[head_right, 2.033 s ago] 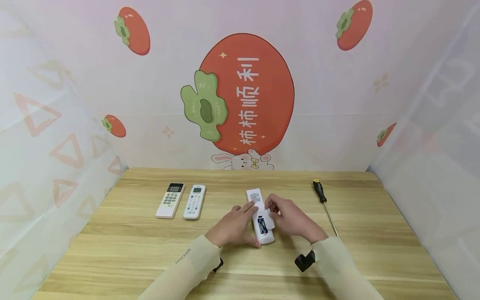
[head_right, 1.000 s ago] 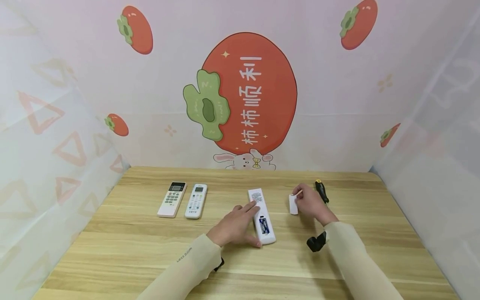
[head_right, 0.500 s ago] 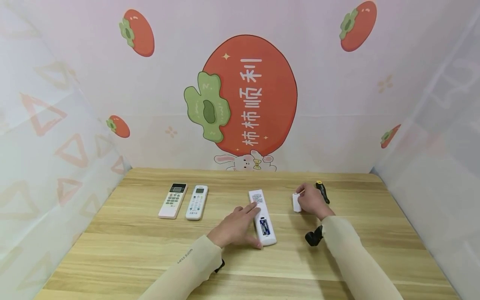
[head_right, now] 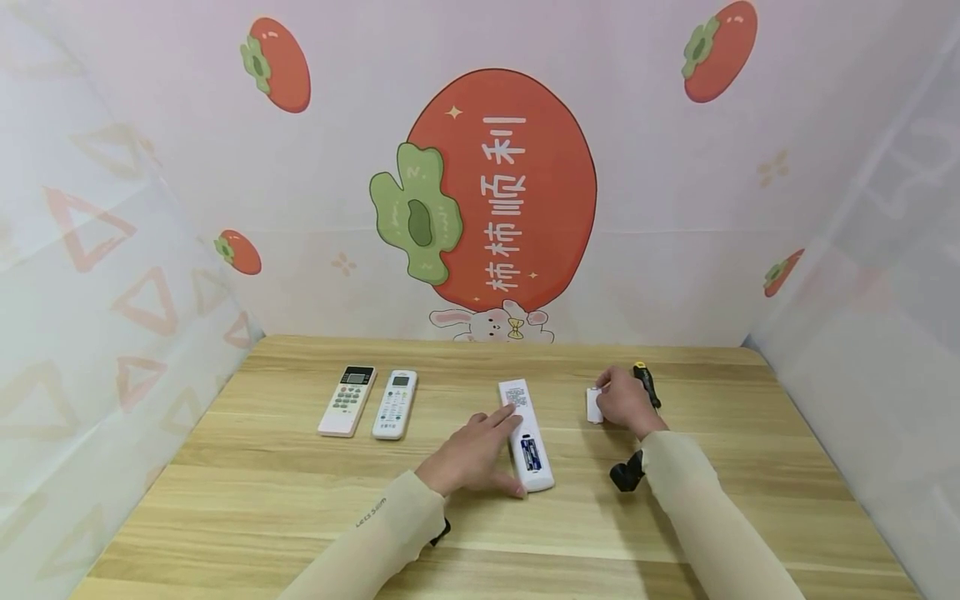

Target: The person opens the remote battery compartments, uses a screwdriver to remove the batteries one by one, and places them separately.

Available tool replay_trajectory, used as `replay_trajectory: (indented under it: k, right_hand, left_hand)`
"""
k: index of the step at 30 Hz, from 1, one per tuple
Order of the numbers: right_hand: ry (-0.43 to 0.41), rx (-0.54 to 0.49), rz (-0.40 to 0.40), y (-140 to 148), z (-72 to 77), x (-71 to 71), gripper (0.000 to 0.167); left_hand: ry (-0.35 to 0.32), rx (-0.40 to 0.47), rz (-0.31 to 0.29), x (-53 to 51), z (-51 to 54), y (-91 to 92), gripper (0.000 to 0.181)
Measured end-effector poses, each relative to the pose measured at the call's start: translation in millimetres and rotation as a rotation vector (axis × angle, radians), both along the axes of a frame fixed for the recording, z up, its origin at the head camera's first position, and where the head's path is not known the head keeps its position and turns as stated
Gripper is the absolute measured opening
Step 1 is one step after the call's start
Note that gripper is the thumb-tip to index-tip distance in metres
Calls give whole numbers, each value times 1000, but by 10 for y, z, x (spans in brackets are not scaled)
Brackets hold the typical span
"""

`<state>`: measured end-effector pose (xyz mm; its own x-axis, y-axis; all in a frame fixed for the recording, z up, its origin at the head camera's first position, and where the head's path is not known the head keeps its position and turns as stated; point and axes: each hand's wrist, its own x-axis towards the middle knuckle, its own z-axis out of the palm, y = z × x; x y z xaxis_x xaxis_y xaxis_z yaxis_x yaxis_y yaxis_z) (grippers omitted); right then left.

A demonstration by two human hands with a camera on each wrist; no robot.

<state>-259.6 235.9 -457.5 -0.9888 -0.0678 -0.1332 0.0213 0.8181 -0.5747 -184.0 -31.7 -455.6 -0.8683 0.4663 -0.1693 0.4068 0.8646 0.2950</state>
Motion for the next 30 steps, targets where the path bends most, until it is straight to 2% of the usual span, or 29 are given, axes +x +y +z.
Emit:
replay_trajectory:
  k: [11, 16, 23, 30]
  right_hand:
    - [23, 21, -5, 4, 35, 50, 24]
    - [51, 34, 9, 23, 74, 129, 26]
    - [42, 42, -8, 101, 151, 248, 33]
    - [52, 46, -38, 239, 131, 316, 34]
  left_hand:
    - [7, -5, -7, 9, 30, 1, 107]
    - [25, -22, -18, 12, 44, 2, 107]
    - [26, -23, -22, 15, 56, -2, 106]
    - [15, -21, -20, 14, 46, 2, 107]
